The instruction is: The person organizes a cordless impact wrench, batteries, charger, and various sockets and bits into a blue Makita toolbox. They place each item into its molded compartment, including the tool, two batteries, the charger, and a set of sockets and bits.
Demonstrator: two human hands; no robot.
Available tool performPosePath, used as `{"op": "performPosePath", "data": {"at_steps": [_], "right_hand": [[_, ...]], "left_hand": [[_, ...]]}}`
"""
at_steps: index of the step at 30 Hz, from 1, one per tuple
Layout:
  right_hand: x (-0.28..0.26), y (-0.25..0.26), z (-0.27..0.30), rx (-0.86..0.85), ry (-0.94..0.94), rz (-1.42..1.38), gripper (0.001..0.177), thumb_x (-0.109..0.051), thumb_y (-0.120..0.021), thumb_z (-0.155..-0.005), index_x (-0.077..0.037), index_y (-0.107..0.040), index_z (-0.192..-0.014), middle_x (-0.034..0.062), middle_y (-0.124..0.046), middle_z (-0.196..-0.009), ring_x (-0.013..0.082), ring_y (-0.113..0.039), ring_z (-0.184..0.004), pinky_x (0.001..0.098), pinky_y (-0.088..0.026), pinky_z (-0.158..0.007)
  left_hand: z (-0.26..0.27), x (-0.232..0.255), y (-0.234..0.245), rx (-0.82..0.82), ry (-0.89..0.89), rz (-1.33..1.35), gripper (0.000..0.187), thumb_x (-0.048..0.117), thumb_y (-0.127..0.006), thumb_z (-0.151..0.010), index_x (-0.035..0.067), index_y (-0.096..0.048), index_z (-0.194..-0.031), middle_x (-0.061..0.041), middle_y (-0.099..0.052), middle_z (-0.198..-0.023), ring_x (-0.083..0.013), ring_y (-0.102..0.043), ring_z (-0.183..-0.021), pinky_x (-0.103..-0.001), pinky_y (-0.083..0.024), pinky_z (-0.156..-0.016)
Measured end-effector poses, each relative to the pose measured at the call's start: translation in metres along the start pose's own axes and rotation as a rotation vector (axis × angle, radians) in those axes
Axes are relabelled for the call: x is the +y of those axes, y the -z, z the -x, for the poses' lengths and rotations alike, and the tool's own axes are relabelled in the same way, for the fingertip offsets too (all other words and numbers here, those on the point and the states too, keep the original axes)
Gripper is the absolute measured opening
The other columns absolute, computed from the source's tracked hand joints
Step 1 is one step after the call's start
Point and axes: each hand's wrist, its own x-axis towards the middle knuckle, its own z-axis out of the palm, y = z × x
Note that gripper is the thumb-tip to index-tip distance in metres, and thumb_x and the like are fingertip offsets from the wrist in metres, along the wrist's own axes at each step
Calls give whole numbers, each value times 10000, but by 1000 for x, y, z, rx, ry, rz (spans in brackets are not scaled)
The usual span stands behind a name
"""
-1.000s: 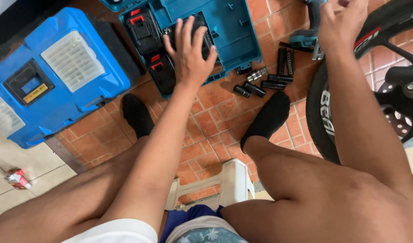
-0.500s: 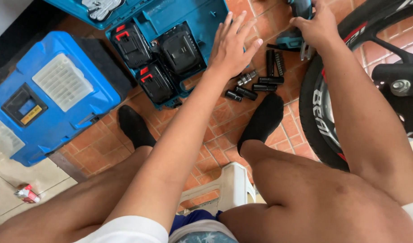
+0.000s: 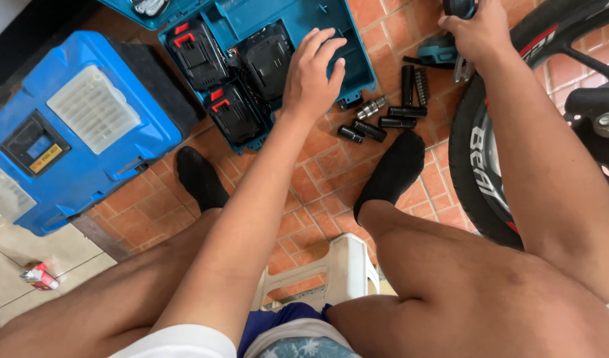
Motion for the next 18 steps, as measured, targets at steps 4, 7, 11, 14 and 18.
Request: {"op": "performPosePath", "data": {"at_steps": [4, 7, 11, 14, 18], "right_hand": [[-36, 11, 11, -84, -122, 24, 554, -177, -727, -1156, -153, -345, -1556, 312, -462, -1457, 654, -475, -1168, 720, -549, -828], [-21, 6, 3, -76, -106, 90, 569, -177, -740, -1152, -190, -349, -1565, 320, -520, -1406, 629, -513, -1113, 704, -419, -628], [-45, 2, 15, 171, 148, 323, 562, -51, -909, -1073, -28, -515, -1472, 278, -451, -1404, 540, -391, -1256, 648, -378, -931], [-97, 0, 37, 303, 271, 440, 371, 25, -849, -1054, -3, -606, -1333, 244, -450, -1427, 468, -343, -1296, 613, -385, -1044], [-109, -21, 64, 227, 598, 259, 76, 142, -723, -1011, 87, -672, -1012, 219, -591, -1085, 391, -582, -1057, 459, -523, -848]], "left_hand": [[12, -5, -4, -26, 24, -1, 305, 157, -606, -1023, 73, -677, -1307, -152, -603, -1404, -380, -464, -1400, -549, -424, -1169], [13, -7, -8, -39, 41, -45, 298, 153, -634, -994, 85, -702, -1275, -146, -630, -1387, -373, -489, -1386, -548, -417, -1156], [15, -7, -11, -27, 20, -22, 271, 155, -621, -1004, 89, -708, -1252, -138, -621, -1372, -377, -481, -1380, -561, -440, -1131], [17, -1, -10, 2, -15, 20, 240, 120, -617, -994, 53, -716, -1202, -159, -637, -1313, -380, -523, -1325, -542, -478, -1110], [23, 18, -6, 162, -189, 6, 74, 70, -658, -921, 69, -675, -849, -64, -581, -875, -254, -556, -824, -370, -468, -706]]}}
